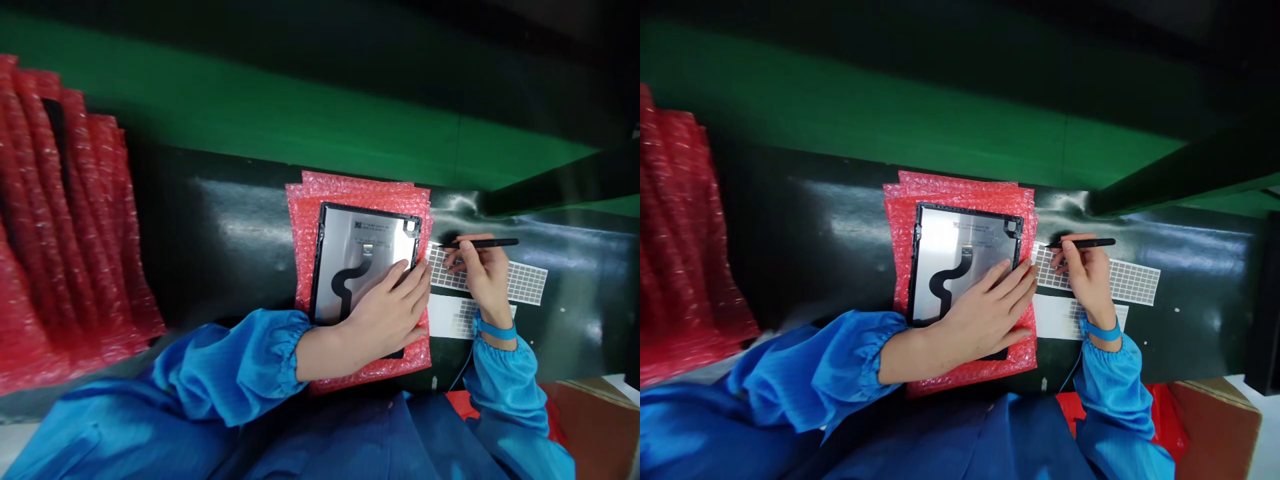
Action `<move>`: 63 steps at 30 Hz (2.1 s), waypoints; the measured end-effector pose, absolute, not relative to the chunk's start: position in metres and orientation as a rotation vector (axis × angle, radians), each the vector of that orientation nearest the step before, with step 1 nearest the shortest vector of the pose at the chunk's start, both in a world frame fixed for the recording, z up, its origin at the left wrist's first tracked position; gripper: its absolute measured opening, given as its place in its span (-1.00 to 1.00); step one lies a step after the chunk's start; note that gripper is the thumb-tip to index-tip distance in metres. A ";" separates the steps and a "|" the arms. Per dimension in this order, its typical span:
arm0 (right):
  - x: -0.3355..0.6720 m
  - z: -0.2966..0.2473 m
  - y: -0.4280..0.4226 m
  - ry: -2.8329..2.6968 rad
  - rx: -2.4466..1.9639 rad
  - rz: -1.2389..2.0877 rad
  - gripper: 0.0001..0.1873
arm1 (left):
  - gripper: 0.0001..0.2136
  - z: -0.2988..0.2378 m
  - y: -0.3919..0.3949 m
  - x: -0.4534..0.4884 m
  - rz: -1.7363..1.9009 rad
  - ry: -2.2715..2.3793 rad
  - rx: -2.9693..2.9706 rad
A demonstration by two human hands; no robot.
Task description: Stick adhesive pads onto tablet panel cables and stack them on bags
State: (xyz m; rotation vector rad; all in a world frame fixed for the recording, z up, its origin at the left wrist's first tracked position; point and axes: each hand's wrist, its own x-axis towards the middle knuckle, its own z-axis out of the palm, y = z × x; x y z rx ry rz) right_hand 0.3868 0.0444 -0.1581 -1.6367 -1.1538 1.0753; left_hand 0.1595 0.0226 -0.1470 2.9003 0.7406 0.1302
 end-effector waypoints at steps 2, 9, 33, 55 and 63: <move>0.388 -0.158 0.046 -1.123 -1.623 1.091 -0.69 | -0.27 -0.148 0.024 0.161 0.133 0.732 2.887; 0.388 -0.158 0.040 -1.041 -1.524 1.150 -0.69 | -0.54 -0.129 0.016 0.150 0.409 0.650 2.854; 0.351 -0.160 0.020 -0.927 -1.363 1.494 -0.69 | -0.63 -0.134 0.013 0.123 0.216 0.985 2.831; 0.349 -0.162 0.020 -0.870 -1.346 1.510 -0.70 | -0.50 -0.126 0.019 0.125 0.078 0.986 2.777; 0.378 -0.143 0.009 -0.932 -1.401 1.182 -0.74 | -0.46 -0.132 0.023 0.123 0.106 1.001 2.731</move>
